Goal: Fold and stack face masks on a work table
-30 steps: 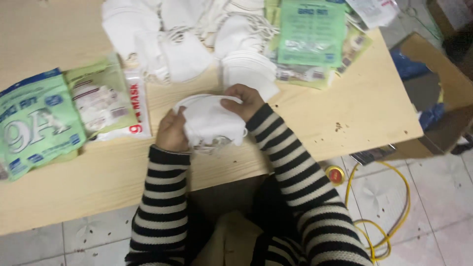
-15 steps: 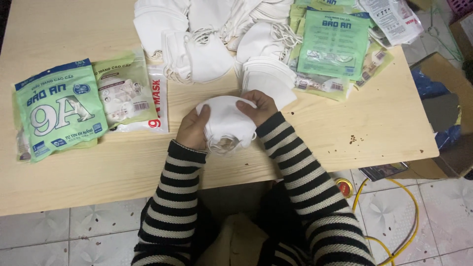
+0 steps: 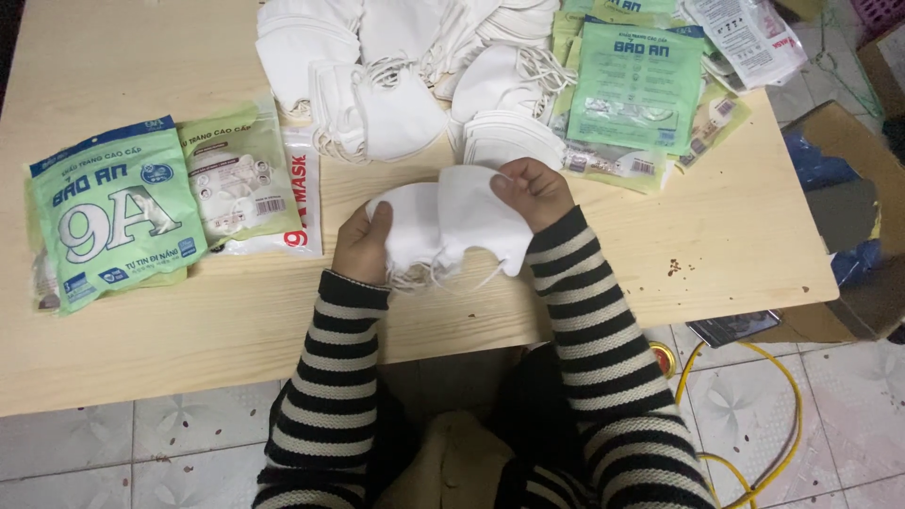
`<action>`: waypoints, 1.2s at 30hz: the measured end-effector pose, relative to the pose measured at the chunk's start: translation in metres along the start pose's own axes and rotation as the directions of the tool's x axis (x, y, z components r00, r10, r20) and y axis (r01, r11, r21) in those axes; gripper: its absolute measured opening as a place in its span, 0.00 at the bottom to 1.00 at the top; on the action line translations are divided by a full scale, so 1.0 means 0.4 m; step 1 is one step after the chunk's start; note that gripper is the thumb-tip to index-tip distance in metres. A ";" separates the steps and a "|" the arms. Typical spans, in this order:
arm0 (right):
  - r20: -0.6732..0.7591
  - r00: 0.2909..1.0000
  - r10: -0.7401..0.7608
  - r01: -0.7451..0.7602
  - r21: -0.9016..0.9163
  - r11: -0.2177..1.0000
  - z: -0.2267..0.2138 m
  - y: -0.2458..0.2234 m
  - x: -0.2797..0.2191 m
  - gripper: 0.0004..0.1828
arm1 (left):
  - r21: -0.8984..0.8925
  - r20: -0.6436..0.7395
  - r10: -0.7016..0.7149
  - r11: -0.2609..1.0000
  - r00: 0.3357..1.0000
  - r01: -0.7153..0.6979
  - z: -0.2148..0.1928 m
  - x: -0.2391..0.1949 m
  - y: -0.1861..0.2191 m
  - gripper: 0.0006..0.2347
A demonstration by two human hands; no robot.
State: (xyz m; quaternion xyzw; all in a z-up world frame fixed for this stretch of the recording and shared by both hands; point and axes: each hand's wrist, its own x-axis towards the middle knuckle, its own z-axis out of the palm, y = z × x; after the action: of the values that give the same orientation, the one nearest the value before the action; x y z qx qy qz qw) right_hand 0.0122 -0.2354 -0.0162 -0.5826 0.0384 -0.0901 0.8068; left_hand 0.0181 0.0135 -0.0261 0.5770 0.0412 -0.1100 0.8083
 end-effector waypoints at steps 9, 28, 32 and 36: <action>0.027 0.999 0.039 -0.033 -0.198 0.980 0.054 0.012 -0.014 0.08 | -0.032 0.068 -0.040 0.999 0.997 0.042 0.043 -0.039 0.060 0.13; -0.069 0.996 -0.058 -0.072 -0.996 -0.043 -0.110 0.023 0.075 0.42 | 0.312 0.198 0.461 0.807 0.865 -0.502 0.001 0.014 -0.063 0.25; -0.121 0.992 -0.028 -0.123 -0.991 -0.059 -0.128 0.057 0.099 0.44 | 0.397 0.186 0.569 0.702 0.801 -0.591 0.008 0.004 -0.061 0.27; -0.112 0.990 -0.089 -0.118 -0.991 -0.069 -0.095 0.032 0.094 0.48 | 0.396 0.187 0.456 0.775 0.870 -0.492 0.021 -0.017 -0.026 0.06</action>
State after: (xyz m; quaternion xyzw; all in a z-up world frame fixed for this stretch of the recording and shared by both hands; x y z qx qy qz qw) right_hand 0.0440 -0.2739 -0.0387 -0.9784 0.1553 -0.0656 0.1199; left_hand 0.0087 0.0033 -0.0314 0.7279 -0.1632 0.0677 0.6625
